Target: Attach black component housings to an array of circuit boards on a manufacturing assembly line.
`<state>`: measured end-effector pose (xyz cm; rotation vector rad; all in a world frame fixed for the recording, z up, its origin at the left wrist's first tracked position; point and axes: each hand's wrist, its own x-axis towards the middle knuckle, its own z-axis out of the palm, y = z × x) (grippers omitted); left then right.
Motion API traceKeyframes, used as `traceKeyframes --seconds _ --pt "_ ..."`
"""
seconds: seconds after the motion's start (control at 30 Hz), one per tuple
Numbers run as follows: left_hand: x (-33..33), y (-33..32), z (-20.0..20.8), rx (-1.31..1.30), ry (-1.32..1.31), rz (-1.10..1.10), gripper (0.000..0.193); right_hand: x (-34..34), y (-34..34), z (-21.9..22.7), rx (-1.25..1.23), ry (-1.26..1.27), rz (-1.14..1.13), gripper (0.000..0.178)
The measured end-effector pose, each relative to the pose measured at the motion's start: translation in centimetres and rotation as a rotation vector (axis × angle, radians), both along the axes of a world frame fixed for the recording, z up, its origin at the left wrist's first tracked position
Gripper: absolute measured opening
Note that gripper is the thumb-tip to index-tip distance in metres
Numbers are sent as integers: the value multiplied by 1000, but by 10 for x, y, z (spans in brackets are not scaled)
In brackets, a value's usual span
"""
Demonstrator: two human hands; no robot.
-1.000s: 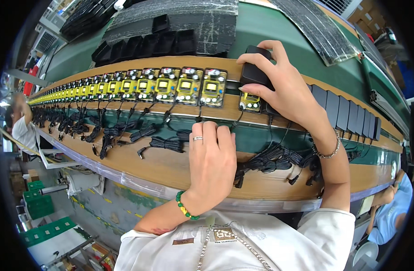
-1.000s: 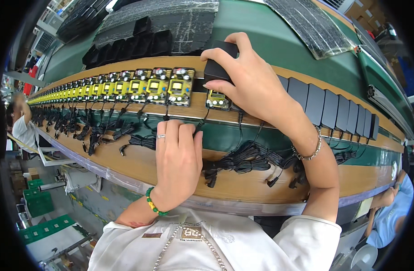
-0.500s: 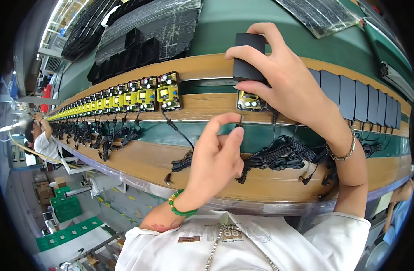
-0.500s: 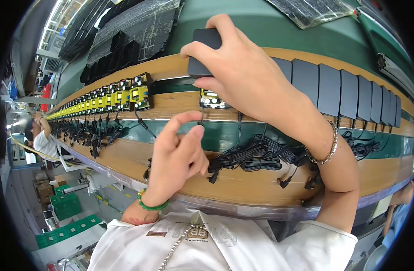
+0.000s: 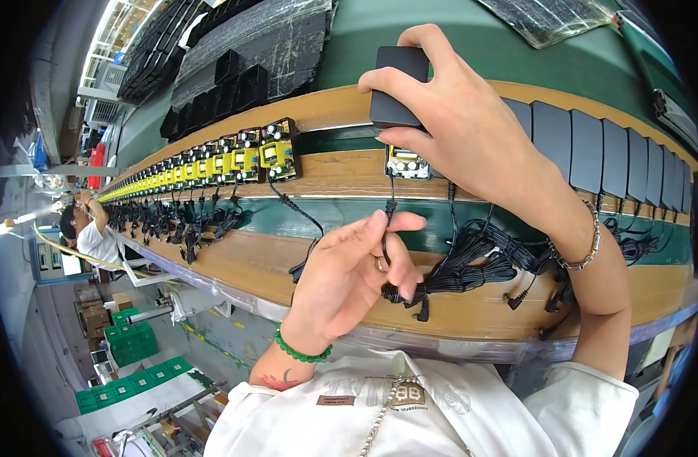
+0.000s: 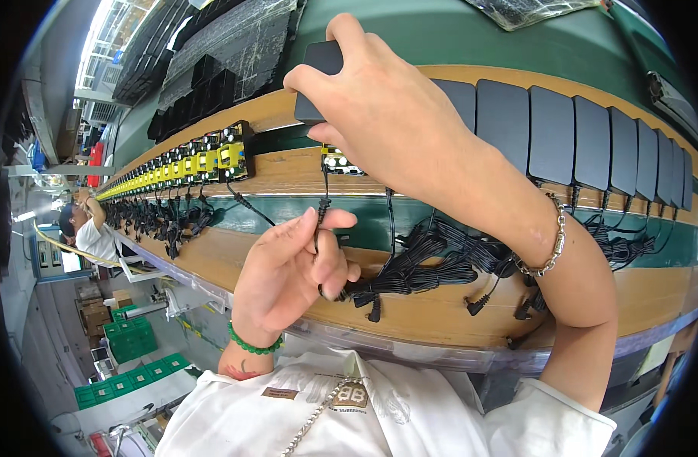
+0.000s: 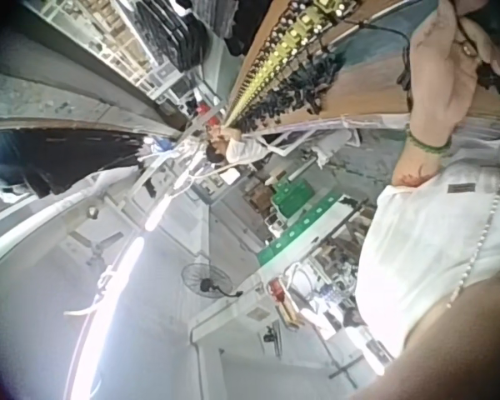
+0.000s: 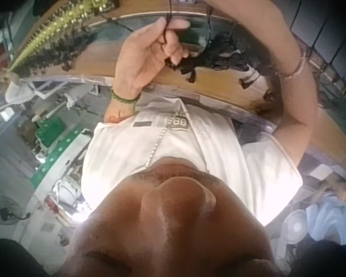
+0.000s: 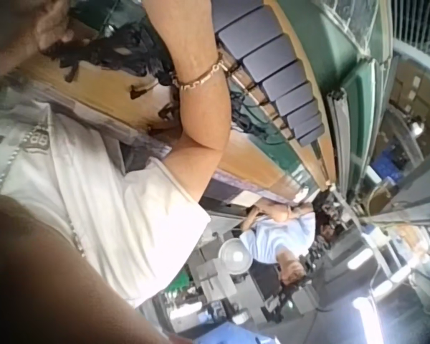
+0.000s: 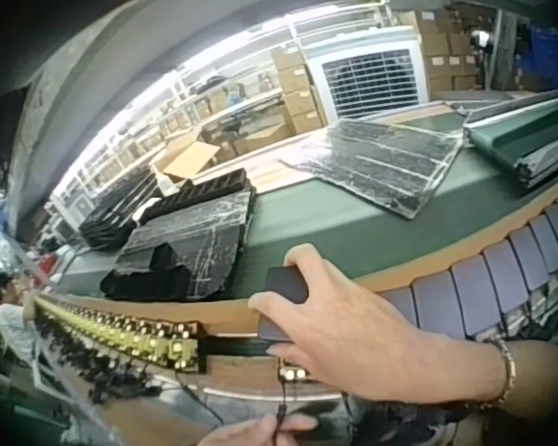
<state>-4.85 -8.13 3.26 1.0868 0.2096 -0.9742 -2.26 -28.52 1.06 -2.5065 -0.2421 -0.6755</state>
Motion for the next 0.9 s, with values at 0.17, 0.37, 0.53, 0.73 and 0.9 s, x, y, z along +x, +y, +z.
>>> traceKeyframes --seconds 0.17,0.37,0.53,0.73,0.9 --pt "7 9 -24 -275 96 67 32 0 3 0 -8 6 -10 48" --pt "16 -8 -35 -279 -32 72 30 1 3 0 4 45 -16 48" --pt "17 -19 -28 -121 -186 49 29 1 4 2 16 37 -22 46" --pt "13 -28 -16 188 -306 33 31 1 7 0 32 -47 -35 49" --pt "9 -29 -12 342 -425 3 33 1 5 3 57 -14 4 43"
